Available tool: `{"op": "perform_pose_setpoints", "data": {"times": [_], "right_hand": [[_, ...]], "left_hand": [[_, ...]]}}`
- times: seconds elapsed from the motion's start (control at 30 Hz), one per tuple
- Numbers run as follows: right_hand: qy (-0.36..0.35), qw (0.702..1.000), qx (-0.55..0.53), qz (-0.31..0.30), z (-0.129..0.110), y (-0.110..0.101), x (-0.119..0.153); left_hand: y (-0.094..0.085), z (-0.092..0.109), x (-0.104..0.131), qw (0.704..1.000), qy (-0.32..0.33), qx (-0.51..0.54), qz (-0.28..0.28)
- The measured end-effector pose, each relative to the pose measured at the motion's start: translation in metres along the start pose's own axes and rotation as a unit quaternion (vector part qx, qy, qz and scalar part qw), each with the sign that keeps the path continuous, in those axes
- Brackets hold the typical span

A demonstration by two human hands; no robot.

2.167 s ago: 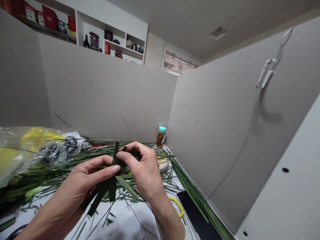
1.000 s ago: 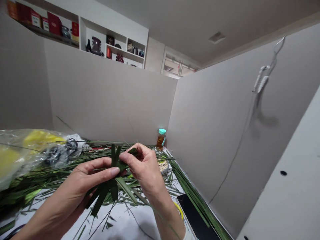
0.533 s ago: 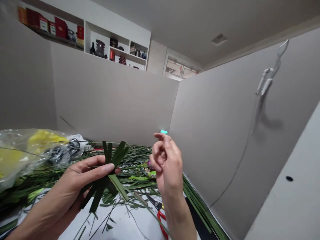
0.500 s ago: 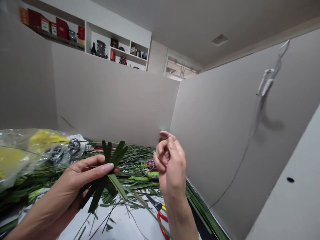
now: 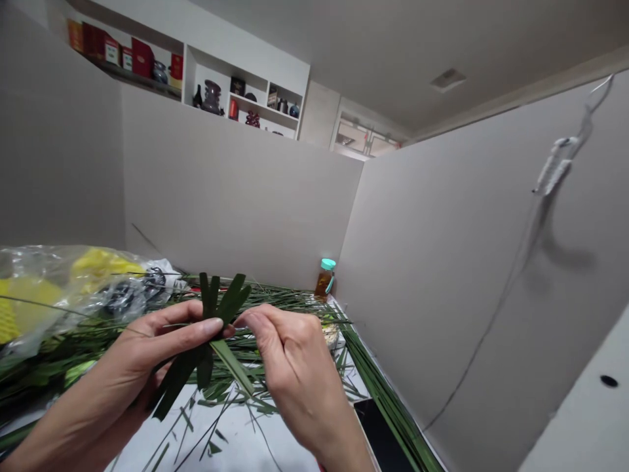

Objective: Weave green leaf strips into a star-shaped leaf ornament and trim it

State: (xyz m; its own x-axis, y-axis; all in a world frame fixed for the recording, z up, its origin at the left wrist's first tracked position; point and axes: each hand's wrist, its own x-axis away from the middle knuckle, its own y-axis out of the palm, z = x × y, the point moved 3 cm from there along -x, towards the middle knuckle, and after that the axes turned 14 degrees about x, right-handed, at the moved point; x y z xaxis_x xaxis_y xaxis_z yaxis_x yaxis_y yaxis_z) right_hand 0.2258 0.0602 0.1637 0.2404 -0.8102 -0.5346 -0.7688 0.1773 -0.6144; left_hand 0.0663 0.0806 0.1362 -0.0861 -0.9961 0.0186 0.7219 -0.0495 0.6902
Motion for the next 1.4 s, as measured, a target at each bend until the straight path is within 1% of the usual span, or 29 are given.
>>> {"op": "perform_pose_setpoints", "data": {"times": [0.07, 0.17, 0.3, 0.43, 0.6, 0.7, 0.8, 1.03, 1.1, 1.2, 1.27, 1.4], "right_hand": [[-0.007, 1.000, 0.003, -0.001, -0.002, 0.001, 0.001], [-0.007, 1.000, 0.010, 0.014, -0.002, 0.003, 0.003], [0.028, 0.999, 0.013, 0.025, 0.002, 0.009, 0.004], [0.021, 0.999, 0.002, 0.038, 0.005, 0.011, 0.000], [0.016, 0.999, -0.007, 0.036, 0.003, 0.011, -0.002], [0.012, 0.999, -0.003, 0.033, 0.002, 0.009, -0.001], [0.007, 1.000, -0.016, 0.017, 0.001, 0.008, -0.001], [0.006, 0.999, -0.045, 0.013, 0.002, 0.007, -0.003], [0.013, 0.998, -0.061, 0.009, 0.002, 0.008, -0.003], [0.027, 0.995, -0.099, 0.011, 0.005, 0.010, -0.001], [0.032, 0.989, -0.143, 0.016, 0.008, 0.010, 0.001], [0.018, 0.972, -0.236, 0.015, 0.015, 0.009, 0.004]], "left_hand": [[0.002, 0.000, 0.000, 1.000, -0.002, 0.002, 0.007], [0.005, 0.000, 0.000, 1.000, 0.002, 0.010, 0.019], [0.006, -0.003, 0.002, 1.000, -0.006, 0.012, 0.011], [0.003, -0.008, 0.002, 1.000, -0.021, -0.006, 0.012], [0.004, -0.008, 0.001, 1.000, 0.000, -0.003, 0.000], [0.004, -0.008, 0.002, 1.000, -0.013, 0.012, 0.014], [0.004, -0.008, 0.004, 0.999, -0.027, 0.027, 0.025], [0.004, -0.007, 0.006, 0.999, -0.032, 0.012, 0.008], [0.006, -0.006, 0.009, 1.000, -0.023, 0.000, 0.008], [0.009, -0.003, 0.014, 1.000, 0.008, -0.008, 0.026], [0.010, 0.000, 0.017, 0.998, 0.021, -0.009, 0.050], [0.006, 0.002, 0.017, 0.990, 0.006, -0.018, 0.141]]}}
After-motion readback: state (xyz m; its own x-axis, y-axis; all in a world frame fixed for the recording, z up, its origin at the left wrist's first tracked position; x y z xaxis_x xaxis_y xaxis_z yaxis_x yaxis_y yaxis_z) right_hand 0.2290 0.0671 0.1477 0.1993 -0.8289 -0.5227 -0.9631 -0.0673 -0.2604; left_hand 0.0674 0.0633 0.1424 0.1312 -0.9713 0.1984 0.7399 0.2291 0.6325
